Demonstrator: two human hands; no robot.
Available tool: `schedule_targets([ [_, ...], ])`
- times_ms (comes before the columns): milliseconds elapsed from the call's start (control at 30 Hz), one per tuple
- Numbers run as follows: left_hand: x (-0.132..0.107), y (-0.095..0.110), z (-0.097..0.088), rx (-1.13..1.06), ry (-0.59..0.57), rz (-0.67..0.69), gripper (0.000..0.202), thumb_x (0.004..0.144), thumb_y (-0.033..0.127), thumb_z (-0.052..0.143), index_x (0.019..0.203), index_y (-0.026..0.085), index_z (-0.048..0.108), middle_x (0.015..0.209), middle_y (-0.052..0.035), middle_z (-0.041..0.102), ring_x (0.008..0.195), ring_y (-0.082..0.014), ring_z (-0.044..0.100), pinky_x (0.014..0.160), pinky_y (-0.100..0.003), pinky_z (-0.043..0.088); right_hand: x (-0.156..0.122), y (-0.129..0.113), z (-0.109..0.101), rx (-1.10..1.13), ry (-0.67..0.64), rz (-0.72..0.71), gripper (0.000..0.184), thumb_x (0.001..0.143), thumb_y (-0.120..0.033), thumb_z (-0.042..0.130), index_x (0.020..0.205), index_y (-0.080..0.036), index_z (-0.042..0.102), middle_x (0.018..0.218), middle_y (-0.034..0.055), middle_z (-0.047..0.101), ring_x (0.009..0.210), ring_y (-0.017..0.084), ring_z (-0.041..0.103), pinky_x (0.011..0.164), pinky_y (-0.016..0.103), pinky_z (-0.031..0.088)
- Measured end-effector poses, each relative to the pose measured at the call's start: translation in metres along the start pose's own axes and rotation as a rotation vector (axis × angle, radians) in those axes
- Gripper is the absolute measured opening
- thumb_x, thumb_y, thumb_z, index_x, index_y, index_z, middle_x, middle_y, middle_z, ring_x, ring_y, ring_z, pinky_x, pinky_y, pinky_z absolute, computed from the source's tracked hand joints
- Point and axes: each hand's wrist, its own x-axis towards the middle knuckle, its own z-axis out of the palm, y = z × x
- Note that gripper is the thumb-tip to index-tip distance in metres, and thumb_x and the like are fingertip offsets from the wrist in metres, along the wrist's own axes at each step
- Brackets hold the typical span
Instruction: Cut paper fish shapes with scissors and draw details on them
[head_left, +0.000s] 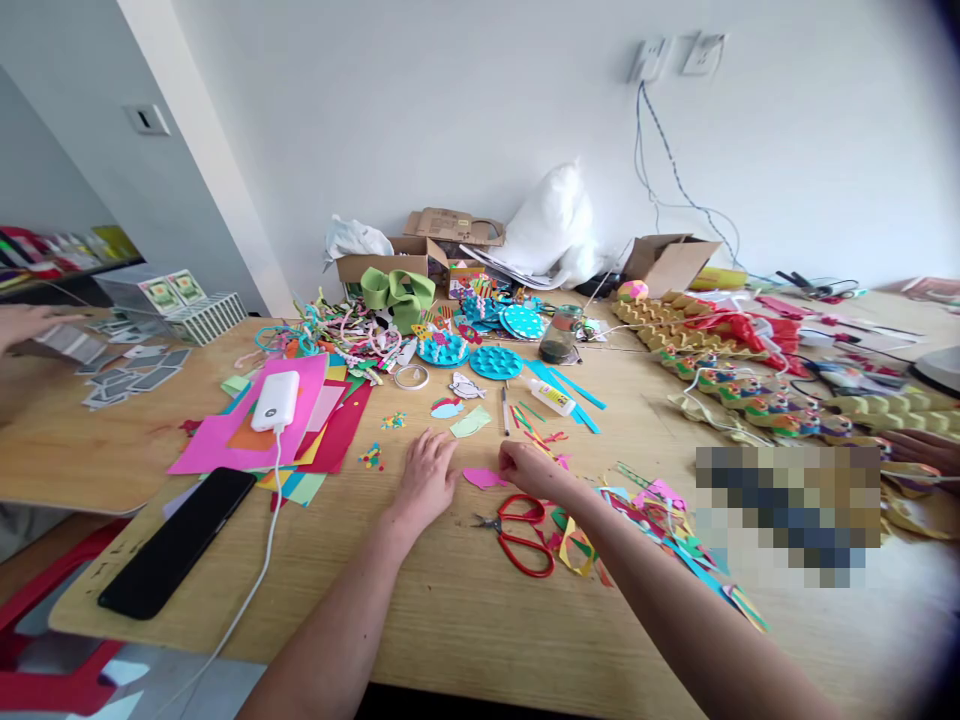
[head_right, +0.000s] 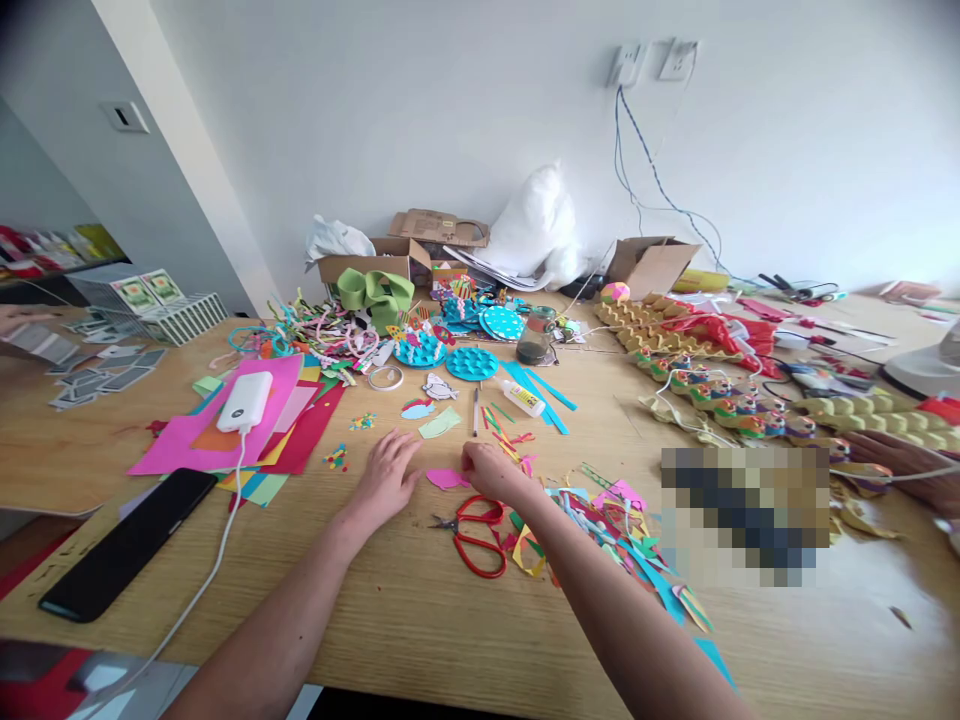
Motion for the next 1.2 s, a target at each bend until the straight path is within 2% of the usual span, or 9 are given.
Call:
schedule_targets([
  [100,0.0,-0.002,0.001,-0.002,0.01,0.001,0.043,0.088,0.02,0.057,0.13,0.016,0.056,0.137,-0.0136,0.055,0.137,-0.0295,0.039,0.115,-0.05,0.031,0.005,-0.001,-0.005,0.025,-0.009,0.014,0.016,0.08,-0.005,0.057,0.09,-0.015,0.065,0.085,0.0041,0.07,0.078,0.015,0.063,0.064,0.021,0.041],
  [200,0.0,-0.004,0.001,-0.002,0.019,-0.009,0.044,0.086,0.018,0.058,0.13,0.017,0.056,0.137,-0.0137,0.055,0.137,-0.0296,0.039,0.115,-0.051,0.032,0.008,-0.005,-0.011,0.015,-0.021,0.016,0.013,0.081,-0.014,0.064,0.094,-0.015,0.065,0.09,0.0055,0.07,0.082,0.016,0.063,0.067,0.022,0.042],
  [333,0.001,-0.006,0.001,0.007,0.017,-0.037,0.046,0.084,0.014,0.057,0.13,0.015,0.056,0.137,-0.0132,0.056,0.136,-0.0302,0.04,0.115,-0.051,0.032,0.007,-0.012,-0.011,-0.038,-0.08,0.015,0.023,0.07,-0.026,0.081,0.084,-0.015,0.067,0.09,0.0089,0.071,0.089,0.023,0.065,0.071,0.027,0.043],
  [467,0.001,-0.006,0.001,0.004,0.025,-0.051,0.046,0.084,0.015,0.056,0.13,0.016,0.056,0.138,-0.0115,0.055,0.136,-0.0302,0.04,0.115,-0.05,0.032,0.001,-0.016,-0.005,-0.062,-0.099,0.015,0.015,0.074,-0.019,0.075,0.087,-0.016,0.068,0.099,0.0121,0.07,0.097,0.025,0.064,0.079,0.028,0.043],
  [633,0.0,-0.006,0.002,-0.009,0.029,-0.055,0.045,0.085,0.017,0.055,0.13,0.016,0.056,0.137,-0.0115,0.055,0.136,-0.0304,0.04,0.115,-0.05,0.032,-0.005,-0.018,-0.001,-0.028,-0.083,0.012,0.011,0.077,-0.01,0.064,0.087,-0.014,0.068,0.099,0.0121,0.07,0.096,0.023,0.064,0.079,0.027,0.042],
  [800,0.0,-0.009,0.004,-0.016,0.078,-0.077,0.044,0.085,0.014,0.054,0.128,0.018,0.057,0.135,-0.0107,0.057,0.134,-0.0292,0.042,0.114,-0.049,0.033,-0.001,-0.013,-0.001,0.067,-0.064,0.016,0.014,0.074,-0.006,0.063,0.084,-0.016,0.066,0.081,0.0042,0.071,0.076,0.016,0.064,0.063,0.022,0.041],
  [933,0.002,-0.012,0.003,-0.005,0.135,-0.146,0.041,0.085,0.013,0.053,0.125,0.015,0.057,0.127,-0.0121,0.06,0.127,-0.0277,0.049,0.112,-0.047,0.036,0.028,-0.011,-0.013,0.115,0.006,0.021,0.014,0.079,-0.01,0.062,0.092,-0.015,0.065,0.083,0.0034,0.072,0.074,0.013,0.063,0.061,0.02,0.041],
  [1067,0.004,-0.015,0.002,-0.002,0.161,-0.18,0.039,0.085,0.014,0.053,0.124,0.014,0.057,0.125,-0.0126,0.061,0.125,-0.0277,0.049,0.111,-0.046,0.037,0.077,-0.021,-0.024,0.098,0.078,0.022,0.011,0.082,-0.013,0.062,0.092,-0.015,0.067,0.087,0.0048,0.073,0.079,0.015,0.064,0.064,0.022,0.042],
  [1200,0.003,-0.016,0.001,-0.006,0.148,-0.186,0.04,0.085,0.013,0.053,0.124,0.018,0.057,0.126,-0.0111,0.061,0.126,-0.0277,0.049,0.111,-0.047,0.038,0.117,-0.025,-0.033,0.046,0.078,0.035,0.014,0.085,-0.016,0.065,0.098,-0.015,0.069,0.097,0.0054,0.072,0.09,0.017,0.066,0.073,0.024,0.046],
])
